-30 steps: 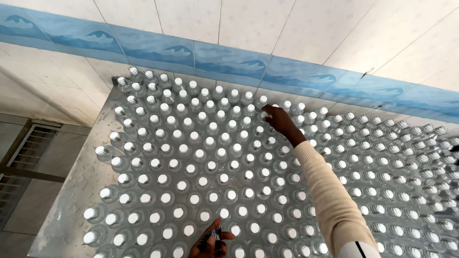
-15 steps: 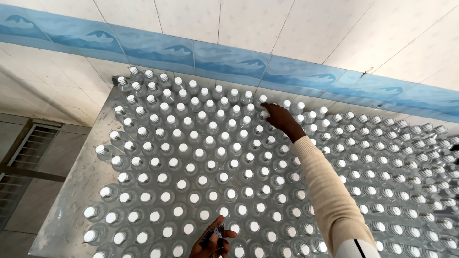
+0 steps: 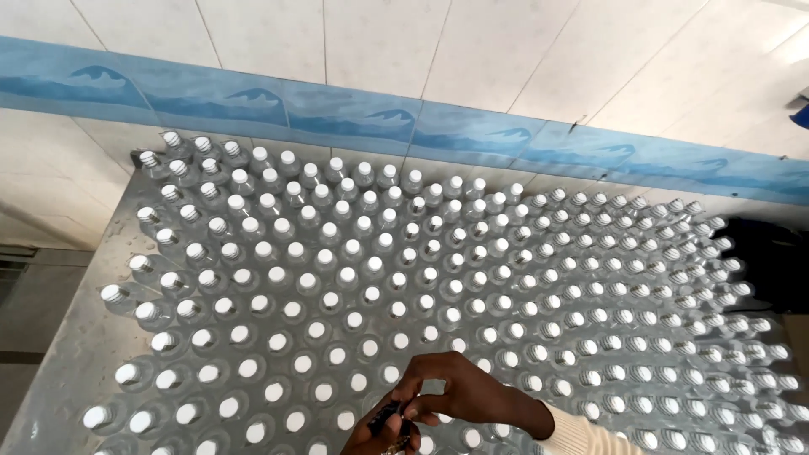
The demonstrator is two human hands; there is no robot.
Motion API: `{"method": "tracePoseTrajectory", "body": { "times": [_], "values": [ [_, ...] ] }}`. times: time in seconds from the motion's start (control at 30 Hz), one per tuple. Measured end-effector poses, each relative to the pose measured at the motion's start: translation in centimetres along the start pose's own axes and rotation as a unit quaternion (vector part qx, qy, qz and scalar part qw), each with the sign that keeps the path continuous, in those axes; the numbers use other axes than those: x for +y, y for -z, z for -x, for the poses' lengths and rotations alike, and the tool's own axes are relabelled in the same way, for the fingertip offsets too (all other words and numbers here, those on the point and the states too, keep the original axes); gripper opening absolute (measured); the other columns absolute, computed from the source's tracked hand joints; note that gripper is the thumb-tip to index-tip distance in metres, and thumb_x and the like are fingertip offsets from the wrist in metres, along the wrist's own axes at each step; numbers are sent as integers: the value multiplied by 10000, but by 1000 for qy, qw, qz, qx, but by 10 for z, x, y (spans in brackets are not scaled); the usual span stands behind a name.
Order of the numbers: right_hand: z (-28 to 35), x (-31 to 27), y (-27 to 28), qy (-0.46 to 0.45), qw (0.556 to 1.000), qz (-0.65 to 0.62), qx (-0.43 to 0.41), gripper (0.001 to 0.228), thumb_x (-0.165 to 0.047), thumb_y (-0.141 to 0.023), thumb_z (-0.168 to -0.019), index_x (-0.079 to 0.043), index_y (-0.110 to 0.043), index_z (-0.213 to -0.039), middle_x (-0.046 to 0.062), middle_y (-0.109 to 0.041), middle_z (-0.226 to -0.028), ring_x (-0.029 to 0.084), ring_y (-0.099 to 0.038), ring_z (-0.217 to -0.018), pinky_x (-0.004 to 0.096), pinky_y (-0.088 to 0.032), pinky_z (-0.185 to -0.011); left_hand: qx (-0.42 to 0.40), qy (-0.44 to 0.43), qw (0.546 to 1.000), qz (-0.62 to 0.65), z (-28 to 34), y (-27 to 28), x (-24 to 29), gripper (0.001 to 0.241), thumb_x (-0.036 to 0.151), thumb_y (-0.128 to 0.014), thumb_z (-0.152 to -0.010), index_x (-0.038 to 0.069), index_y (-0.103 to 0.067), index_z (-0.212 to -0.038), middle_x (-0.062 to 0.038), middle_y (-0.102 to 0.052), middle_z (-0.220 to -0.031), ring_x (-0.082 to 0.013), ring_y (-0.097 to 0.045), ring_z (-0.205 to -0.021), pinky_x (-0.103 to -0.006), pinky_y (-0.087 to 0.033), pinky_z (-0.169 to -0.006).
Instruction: Placing plastic caps onto a large grid of water bottles on a metal production table.
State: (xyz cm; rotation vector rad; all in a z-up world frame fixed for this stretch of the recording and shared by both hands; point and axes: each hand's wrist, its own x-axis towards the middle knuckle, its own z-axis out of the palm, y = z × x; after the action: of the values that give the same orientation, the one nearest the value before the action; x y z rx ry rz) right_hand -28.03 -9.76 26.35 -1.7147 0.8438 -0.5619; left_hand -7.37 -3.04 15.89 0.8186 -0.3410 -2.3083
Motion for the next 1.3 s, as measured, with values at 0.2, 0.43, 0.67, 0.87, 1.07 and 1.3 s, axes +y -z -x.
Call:
{"method": "tracePoseTrajectory", "body": {
  "times": [0.2, 0.43, 0.67, 0.87, 1.07, 1.3],
  "values": [
    [15, -3, 4, -48, 997, -42, 53, 214, -112, -869, -933, -86, -838, -1143, 70, -874, -1000, 185, -872, -921, 286, -698, -847, -55, 12, 997, -51, -9, 4, -8, 916, 477, -718, -880, 113, -488, -1688, -198, -810, -1162, -202, -722, -829, -310, -518, -755],
    [-7, 31, 29, -11, 1000, 2, 24, 251, -100, -816, -984, -106, -808, -1234, 57, -865, -1087, 202, -850, -962, 336, -675, -840, 10, -24, 999, -23, -26, 40, -26, 774, 343, -695, -927, 66, -526, -1630, -323, -820, -1218, -273, -710, -779, -370, -537, -697],
    [-95, 161, 186, 4, 949, 180, 259, 199, -124, -744, -1011, -86, -766, -1205, 66, -833, -1224, 231, -846, -1030, 367, -734, -851, 45, -21, 997, 53, -32, 82, -40, 791, 300, -631, -974, 123, -374, -1701, -327, -760, -1312, -320, -717, -853, -412, -601, -706],
    [-138, 244, 265, -14, 912, 228, 341, 250, -126, -669, -1092, -120, -767, -1322, 86, -829, -1205, 215, -808, -1121, 357, -637, -917, 51, -36, 991, 120, -33, 107, -66, 790, 274, -636, -976, 119, -356, -1699, -357, -734, -1349, -342, -754, -883, -424, -620, -728],
    [-129, 259, 268, -43, 913, 248, 321, 224, -124, -711, -1068, -84, -766, -1282, 66, -819, -1205, 238, -789, -1122, 381, -641, -938, 78, -36, 995, 53, -13, 91, -48, 794, 323, -610, -977, 122, -345, -1699, -334, -769, -1297, -332, -719, -823, -430, -616, -698],
    [-115, 266, 272, -49, 901, 308, 300, 298, -268, -885, -950, -100, -768, -1167, 30, -816, -1167, 237, -778, -1068, 376, -593, -873, 83, -30, 995, 51, -10, 77, -36, 821, 320, -648, -957, 109, -368, -1699, -324, -757, -1259, -320, -682, -773, -426, -568, -712]
  ]
}}
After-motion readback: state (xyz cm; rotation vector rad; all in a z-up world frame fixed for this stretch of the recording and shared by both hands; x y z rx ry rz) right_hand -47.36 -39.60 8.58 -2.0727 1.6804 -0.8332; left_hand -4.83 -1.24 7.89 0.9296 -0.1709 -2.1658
